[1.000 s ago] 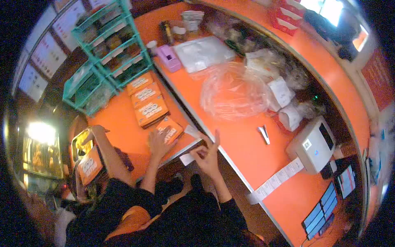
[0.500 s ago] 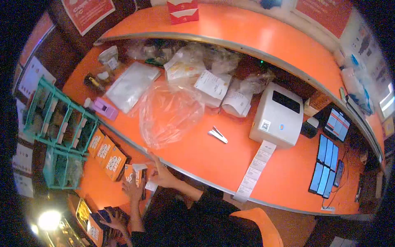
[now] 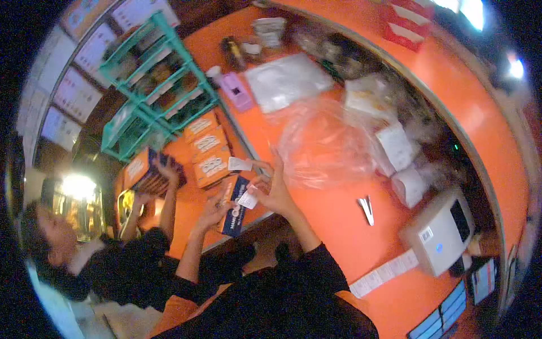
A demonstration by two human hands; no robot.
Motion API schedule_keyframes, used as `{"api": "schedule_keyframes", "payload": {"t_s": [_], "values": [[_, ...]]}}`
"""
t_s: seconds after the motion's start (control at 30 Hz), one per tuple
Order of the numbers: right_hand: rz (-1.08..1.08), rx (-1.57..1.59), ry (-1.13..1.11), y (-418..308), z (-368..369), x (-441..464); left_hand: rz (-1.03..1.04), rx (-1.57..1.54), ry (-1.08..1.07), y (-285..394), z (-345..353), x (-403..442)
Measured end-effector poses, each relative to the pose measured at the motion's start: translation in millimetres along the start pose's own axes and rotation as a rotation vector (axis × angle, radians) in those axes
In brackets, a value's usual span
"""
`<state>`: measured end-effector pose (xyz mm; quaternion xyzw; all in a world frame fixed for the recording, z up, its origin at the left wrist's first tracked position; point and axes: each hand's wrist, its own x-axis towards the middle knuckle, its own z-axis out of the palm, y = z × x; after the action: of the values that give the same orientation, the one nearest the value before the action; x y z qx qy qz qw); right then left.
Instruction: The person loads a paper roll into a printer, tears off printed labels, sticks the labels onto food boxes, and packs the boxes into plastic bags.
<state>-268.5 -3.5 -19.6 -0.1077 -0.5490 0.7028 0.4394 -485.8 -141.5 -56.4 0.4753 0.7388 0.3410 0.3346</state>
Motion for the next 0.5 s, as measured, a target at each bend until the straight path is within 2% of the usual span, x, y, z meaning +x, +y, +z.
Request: {"api": "schedule_keyframes", "payload": {"t_s": [0.07, 0.1, 0.17, 0.2, 0.23, 0.3, 0.33, 0.4, 0.47, 0.5], "values": [[-0.018, 0.056, -0.08, -7, 11, 18, -0.108, -0.131, -0.158, 38, -8, -6], [-0.028, 0.046, -0.127, -5, 16, 26, -0.108, -0.131, -0.134, 44, -8, -8], [-0.035, 0.04, -0.184, -9, 29, 39, -0.071, -0.365, -0.175, 51, -12, -12], [-0.041, 0.003, -0.217, -10, 35, 43, -0.076, -0.239, -0.191, 54, -17, -12], [-0.049, -0.035, -0.249, -11, 40, 46, -0.077, -0.24, -0.177, 58, -20, -14], [-0.067, -0.075, -0.307, 0, 43, 50, -0.101, -0.435, -0.226, 70, -22, -18], [-0.088, -0.118, -0.352, 5, 44, 50, -0.104, -0.436, -0.218, 78, -24, -20], [-0.127, -0.17, -0.351, 7, 44, 50, -0.306, -0.437, -0.201, 93, -29, -22], [-0.166, -0.225, -0.346, 11, 41, 49, -0.362, -0.412, -0.228, 101, -37, -26], [-0.268, -0.374, -0.358, 16, 37, 50, -0.413, -0.38, -0.259, 102, -39, -27]]}}
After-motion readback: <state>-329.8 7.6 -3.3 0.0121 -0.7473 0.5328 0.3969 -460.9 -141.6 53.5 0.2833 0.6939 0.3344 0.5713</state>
